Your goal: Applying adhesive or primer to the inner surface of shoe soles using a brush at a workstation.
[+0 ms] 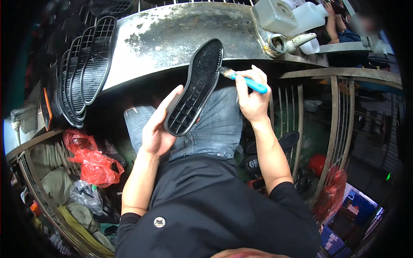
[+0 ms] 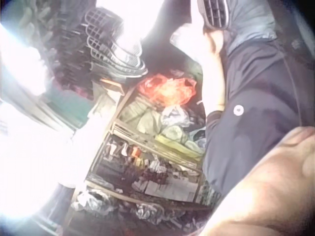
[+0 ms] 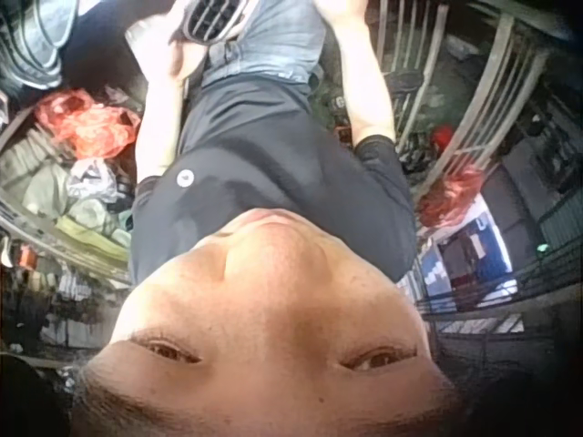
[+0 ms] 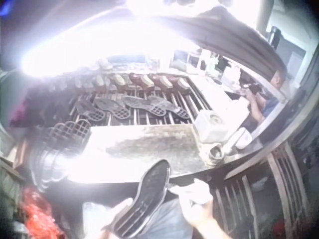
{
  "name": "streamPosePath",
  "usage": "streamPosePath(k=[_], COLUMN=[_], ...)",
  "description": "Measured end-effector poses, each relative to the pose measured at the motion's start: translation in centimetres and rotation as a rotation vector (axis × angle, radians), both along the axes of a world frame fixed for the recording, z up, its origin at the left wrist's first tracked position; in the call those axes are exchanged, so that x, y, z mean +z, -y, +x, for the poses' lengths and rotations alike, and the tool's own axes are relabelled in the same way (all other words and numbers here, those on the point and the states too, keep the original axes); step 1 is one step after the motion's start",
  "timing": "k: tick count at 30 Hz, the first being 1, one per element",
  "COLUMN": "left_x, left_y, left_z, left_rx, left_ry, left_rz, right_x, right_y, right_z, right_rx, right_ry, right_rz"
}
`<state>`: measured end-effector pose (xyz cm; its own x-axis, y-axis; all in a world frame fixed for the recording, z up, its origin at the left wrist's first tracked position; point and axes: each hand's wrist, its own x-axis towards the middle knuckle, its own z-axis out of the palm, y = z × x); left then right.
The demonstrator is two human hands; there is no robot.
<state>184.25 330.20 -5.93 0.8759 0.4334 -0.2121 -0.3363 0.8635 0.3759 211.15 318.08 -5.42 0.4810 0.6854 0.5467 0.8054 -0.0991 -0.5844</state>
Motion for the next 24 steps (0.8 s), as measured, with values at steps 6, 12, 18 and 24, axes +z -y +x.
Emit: streamPosePath(k=[6,12,18,24], left_x=[-0.2,-2.3,-3.0,-3.2], left_y=[-0.1,-0.1,0.1,-0.2], left_z=[0.3,0.5,1.1,1.0], left_rx=[0.005,0.089,0.135,0.132], left_ry=[-0.136,-0.142,-0.107,-0.038], left_rz=[0.069,-0.124,-0.259,-0.366], right_x=[2.4,1.6,-2.0,-2.5], right_y=[0.9,1.3,-3.3,-2.0], right_z=[7.6,7.9,-1.5,-9.5], right_rx=[-0.421,-0.46,0.039,0.168], right_ry=[-0.083,-0.075,-0.565,-0.075], right_rz=[0.127,0.185,0.109,0.134])
